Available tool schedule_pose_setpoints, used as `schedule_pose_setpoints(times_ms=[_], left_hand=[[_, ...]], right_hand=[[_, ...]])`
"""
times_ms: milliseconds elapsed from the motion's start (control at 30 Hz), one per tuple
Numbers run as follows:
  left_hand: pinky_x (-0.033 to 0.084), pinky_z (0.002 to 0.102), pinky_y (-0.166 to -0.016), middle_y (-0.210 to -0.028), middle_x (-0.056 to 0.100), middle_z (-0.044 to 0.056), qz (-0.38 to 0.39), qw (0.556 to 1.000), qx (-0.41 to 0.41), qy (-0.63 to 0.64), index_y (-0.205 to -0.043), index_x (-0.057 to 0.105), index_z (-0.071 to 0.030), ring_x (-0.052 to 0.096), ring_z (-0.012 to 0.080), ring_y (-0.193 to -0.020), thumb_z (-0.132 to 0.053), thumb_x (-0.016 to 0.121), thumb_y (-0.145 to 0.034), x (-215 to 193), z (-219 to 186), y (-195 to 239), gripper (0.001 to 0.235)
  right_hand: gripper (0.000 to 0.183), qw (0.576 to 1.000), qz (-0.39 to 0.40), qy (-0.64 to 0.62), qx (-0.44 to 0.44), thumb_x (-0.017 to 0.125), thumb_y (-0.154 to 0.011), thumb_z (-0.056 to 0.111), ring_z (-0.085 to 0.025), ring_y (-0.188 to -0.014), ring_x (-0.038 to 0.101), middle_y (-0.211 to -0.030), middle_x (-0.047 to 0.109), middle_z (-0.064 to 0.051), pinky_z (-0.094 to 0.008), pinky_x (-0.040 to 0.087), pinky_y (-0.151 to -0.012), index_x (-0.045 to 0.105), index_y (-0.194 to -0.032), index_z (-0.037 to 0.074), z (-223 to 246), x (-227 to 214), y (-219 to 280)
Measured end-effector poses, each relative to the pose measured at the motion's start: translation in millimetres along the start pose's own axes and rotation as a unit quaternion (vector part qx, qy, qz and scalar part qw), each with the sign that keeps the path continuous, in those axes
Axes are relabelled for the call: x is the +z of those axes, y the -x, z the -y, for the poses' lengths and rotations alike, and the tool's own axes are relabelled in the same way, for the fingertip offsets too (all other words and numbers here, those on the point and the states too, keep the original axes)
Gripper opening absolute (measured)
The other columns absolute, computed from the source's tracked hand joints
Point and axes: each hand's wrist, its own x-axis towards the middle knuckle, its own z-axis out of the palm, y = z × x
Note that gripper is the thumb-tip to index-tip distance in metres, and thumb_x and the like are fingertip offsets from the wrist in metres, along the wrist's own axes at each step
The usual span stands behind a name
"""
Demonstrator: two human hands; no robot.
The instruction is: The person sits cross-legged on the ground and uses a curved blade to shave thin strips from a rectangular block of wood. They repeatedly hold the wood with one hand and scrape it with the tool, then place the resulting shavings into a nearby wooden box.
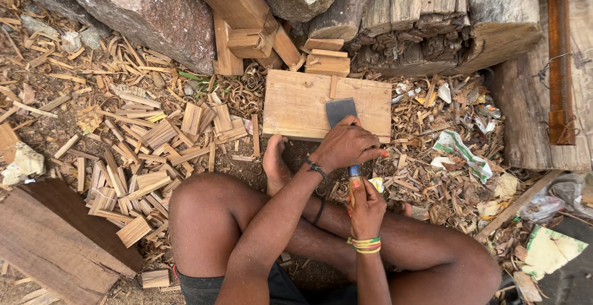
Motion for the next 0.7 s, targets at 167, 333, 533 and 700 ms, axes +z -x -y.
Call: schedule_pose_setpoints(times_ms=[167,333,533,700], left_hand=[[0.043,0.034,-0.087,-0.074,0.074,0.002,-0.019,1.0,-0.001,0.009,-0.083,0.076,-0.015,0.063,0.0186,-0.068,-0.052,0.066,-0.095,-1.2,-0.5,-1.7,0.04],[0.044,0.036,-0.086,-0.069,0.072,0.001,-0.006,0.999,-0.027,0.02,-0.077,0.074,-0.016,0.061,0.0204,-0.064,-0.055,0.065,-0.093,-3.6,3.6,-3.4,0.043],[0.05,0.037,-0.085,-0.066,0.07,0.002,0.051,0.998,-0.039,-0.018,-0.076,0.073,-0.015,0.063,0.0231,-0.068,-0.062,0.057,-0.095,7.9,19.1,-1.6,0.053],[0.05,0.039,-0.078,-0.074,0.073,0.002,0.017,0.999,-0.049,0.001,-0.086,0.076,-0.019,0.064,0.0252,-0.077,-0.056,0.055,-0.099,11.7,29.5,-2.7,0.044]], right_hand=[[0.033,1.0,-0.003,-0.005,0.0,0.062,-0.1,0.022,-0.003,-0.047,0.046,-0.067,0.061,-0.001,-0.02,0.034,-0.041,0.069,-0.123,-0.002,5.6,3.4,0.8],[0.031,1.0,-0.001,0.019,0.003,0.061,-0.102,0.021,-0.005,-0.047,0.048,-0.066,0.061,-0.003,-0.021,0.036,-0.04,0.071,-0.119,-0.003,6.4,7.4,-2.4],[0.026,0.999,0.003,0.043,0.011,0.057,-0.102,0.02,-0.006,-0.048,0.053,-0.066,0.063,-0.003,-0.022,0.04,-0.041,0.069,-0.111,-0.001,-1.4,7.5,-1.8],[0.026,0.998,0.007,0.058,0.005,0.055,-0.105,0.02,-0.007,-0.047,0.047,-0.064,0.057,-0.003,-0.023,0.037,-0.04,0.07,-0.106,-0.001,2.9,23.6,0.4]])
